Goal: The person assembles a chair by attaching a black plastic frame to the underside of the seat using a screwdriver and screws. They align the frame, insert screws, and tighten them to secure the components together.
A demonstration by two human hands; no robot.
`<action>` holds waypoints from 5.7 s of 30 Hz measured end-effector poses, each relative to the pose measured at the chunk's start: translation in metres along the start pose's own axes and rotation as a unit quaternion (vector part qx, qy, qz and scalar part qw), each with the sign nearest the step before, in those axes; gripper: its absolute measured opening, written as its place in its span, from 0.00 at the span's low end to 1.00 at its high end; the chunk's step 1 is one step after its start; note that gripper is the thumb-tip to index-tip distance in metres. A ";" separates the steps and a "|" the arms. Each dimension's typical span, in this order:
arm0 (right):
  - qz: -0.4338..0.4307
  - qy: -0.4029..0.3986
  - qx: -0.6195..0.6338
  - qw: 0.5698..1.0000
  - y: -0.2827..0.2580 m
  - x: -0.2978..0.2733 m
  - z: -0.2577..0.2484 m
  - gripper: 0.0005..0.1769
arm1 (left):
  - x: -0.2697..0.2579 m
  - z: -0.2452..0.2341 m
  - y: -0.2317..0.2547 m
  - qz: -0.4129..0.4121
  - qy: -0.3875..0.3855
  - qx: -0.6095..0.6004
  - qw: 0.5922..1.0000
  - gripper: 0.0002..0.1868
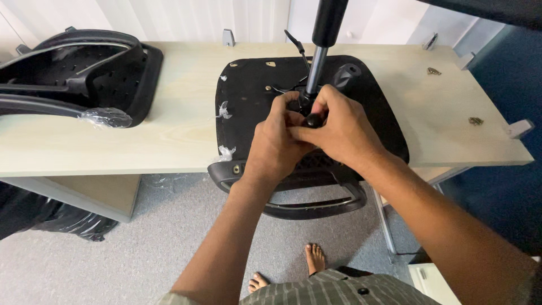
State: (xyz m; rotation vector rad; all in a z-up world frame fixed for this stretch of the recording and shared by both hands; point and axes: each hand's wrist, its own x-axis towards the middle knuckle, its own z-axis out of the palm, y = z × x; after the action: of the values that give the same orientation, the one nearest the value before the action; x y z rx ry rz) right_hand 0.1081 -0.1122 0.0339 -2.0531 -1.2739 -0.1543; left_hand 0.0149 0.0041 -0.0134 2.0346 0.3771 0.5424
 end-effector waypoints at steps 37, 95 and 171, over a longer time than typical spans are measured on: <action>0.096 0.053 -0.031 0.993 0.004 -0.015 -0.001 0.27 | -0.005 0.005 -0.019 0.107 0.015 -0.093 0.990 0.37; 0.360 0.187 0.111 0.907 0.035 -0.160 -0.119 0.21 | -0.033 0.135 0.108 0.156 -0.167 -0.094 0.969 0.30; 0.173 -0.046 0.285 0.942 0.347 0.040 -0.204 0.16 | 0.203 0.310 0.142 -0.054 0.056 -0.037 0.996 0.24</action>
State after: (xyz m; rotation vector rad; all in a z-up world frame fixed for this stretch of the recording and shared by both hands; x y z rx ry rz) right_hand 0.4654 -0.3006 0.0296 -1.7417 -0.8520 0.4305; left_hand 0.3559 -0.1973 0.0193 1.9049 0.5233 0.5968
